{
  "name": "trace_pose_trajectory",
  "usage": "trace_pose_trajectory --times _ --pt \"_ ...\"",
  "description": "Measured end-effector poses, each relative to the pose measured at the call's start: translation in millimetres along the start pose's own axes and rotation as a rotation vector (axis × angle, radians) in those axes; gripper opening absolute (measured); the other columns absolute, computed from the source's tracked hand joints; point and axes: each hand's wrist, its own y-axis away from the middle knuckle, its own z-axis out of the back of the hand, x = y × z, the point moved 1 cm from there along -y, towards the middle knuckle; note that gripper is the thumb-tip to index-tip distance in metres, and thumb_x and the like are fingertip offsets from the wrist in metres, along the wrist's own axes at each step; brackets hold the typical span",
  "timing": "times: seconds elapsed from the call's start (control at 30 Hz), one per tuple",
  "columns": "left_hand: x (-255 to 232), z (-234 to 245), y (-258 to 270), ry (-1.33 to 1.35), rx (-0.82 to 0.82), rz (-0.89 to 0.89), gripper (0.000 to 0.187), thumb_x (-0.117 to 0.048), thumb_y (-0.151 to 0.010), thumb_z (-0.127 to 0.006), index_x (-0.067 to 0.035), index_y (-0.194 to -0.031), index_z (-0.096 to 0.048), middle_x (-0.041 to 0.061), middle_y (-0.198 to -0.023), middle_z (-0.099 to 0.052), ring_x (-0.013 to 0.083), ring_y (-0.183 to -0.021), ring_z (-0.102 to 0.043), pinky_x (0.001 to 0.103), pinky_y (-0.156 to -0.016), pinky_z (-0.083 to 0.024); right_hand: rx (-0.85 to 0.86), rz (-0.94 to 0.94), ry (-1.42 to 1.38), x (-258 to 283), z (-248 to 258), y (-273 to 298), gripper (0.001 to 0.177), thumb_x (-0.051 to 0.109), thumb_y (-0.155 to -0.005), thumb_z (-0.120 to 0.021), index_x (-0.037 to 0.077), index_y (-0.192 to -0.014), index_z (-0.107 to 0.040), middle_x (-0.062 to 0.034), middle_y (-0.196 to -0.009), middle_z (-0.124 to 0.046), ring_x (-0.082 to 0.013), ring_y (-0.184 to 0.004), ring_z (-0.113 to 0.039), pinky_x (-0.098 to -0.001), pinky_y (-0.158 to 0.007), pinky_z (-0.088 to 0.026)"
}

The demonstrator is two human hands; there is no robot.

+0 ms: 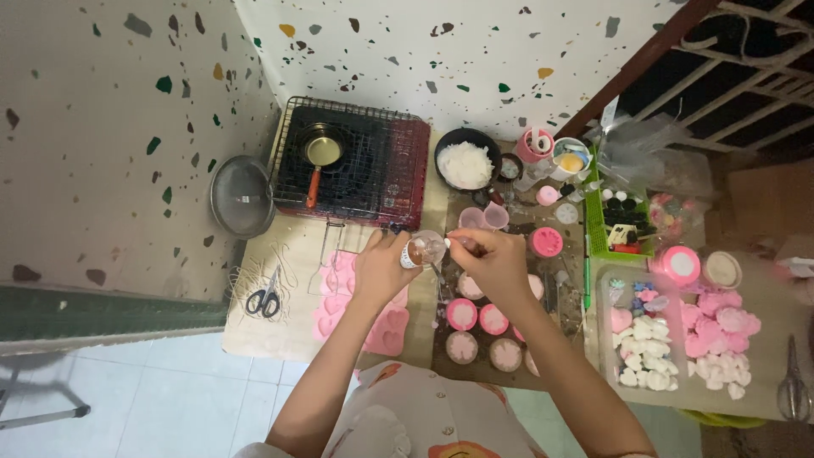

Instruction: Prepare materials and pour liquid into heart-shaped molds for candle or soap making.

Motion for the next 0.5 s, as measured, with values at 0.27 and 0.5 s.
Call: trace_pose_trajectory --times 0.27,0.5 --pt "4 -6 -1 -0.019 -0.004 -0.004 0.051 -0.029 -0.060 -0.090 -0.013 -0.101 -0.065 0.006 -0.089 -0.069 0.0304 -0.096 -0.061 0.043 -0.075 -0.053 0.015 -0.040 -0.005 -7 -1 -1 0.014 0.014 -0.084 -0.080 0.004 -0.095 -0.080 -0.0007 -0.061 -0.067 -0.0019 -0.055 -0.057 -0.0227 -0.051 -0.046" --pt "11 -12 -1 -0.020 -0.042 -0.036 0.047 -0.028 -0.062 -0.088 -0.013 -0.100 -0.064 0.007 -0.090 -0.070 0.0314 -0.096 -0.061 0.043 -0.076 -0.053 -0.027 -0.097 -0.103 -7 6 0 0.015 0.012 -0.087 -0.078 0.003 -0.098 -0.080 0.0009 -0.065 -0.068 -0.0017 -0.056 -0.059 -0.0211 -0.051 -0.047"
